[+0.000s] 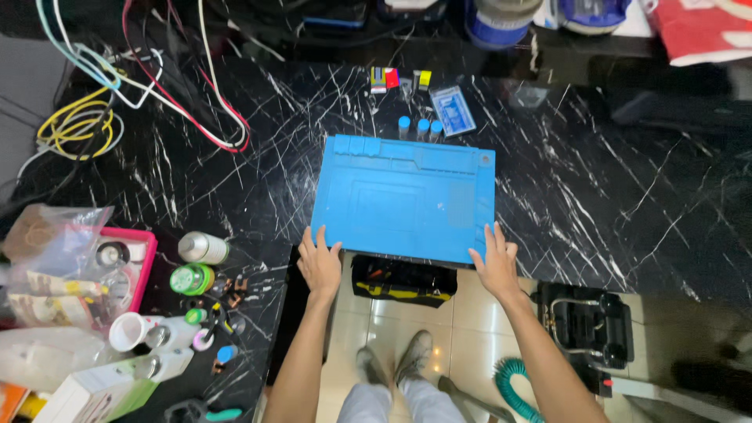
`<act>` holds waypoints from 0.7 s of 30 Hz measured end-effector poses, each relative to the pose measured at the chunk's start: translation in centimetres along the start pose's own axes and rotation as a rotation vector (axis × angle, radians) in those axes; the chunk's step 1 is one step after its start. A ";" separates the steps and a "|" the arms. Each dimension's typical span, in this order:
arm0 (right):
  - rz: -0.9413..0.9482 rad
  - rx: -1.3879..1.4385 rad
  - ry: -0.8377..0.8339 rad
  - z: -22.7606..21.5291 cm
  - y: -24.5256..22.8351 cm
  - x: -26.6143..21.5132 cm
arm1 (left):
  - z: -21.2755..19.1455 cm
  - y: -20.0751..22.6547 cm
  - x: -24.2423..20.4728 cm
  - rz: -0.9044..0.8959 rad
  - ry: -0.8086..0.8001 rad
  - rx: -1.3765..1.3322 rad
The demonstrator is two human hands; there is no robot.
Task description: The person organizes various items on a cluttered black countertop. They place a blue cutting mat on the surface, arrange small blue-capped bottles, and move a plastic bag containing tools. The person also handles a white box, a pink tray with miscellaneous items, and several small containers and bottles, moving them around the workspace.
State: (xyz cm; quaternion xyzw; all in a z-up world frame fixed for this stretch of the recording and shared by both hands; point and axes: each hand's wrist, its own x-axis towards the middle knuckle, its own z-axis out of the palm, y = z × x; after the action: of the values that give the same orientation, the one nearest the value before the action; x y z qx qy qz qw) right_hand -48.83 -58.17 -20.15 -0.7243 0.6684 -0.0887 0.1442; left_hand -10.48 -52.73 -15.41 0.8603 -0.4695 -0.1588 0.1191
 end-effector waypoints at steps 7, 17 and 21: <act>-0.008 0.136 0.002 2.3 2.4 2.0 | 4.6 -1.8 3.2 0.051 0.164 0.260; 0.154 0.111 0.099 -0.1 -1.0 6.6 | 5.3 2.7 9.8 0.600 0.465 -0.001; -0.113 0.118 0.296 -0.6 -2.0 12.7 | 5.4 7.0 15.2 0.751 0.451 -0.287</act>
State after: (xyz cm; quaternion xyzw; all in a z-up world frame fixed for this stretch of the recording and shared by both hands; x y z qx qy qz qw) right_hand -45.95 -70.74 -19.74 -0.7299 0.6343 -0.2416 0.0814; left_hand -10.22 -69.57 -20.35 0.6186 -0.6842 0.0228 0.3856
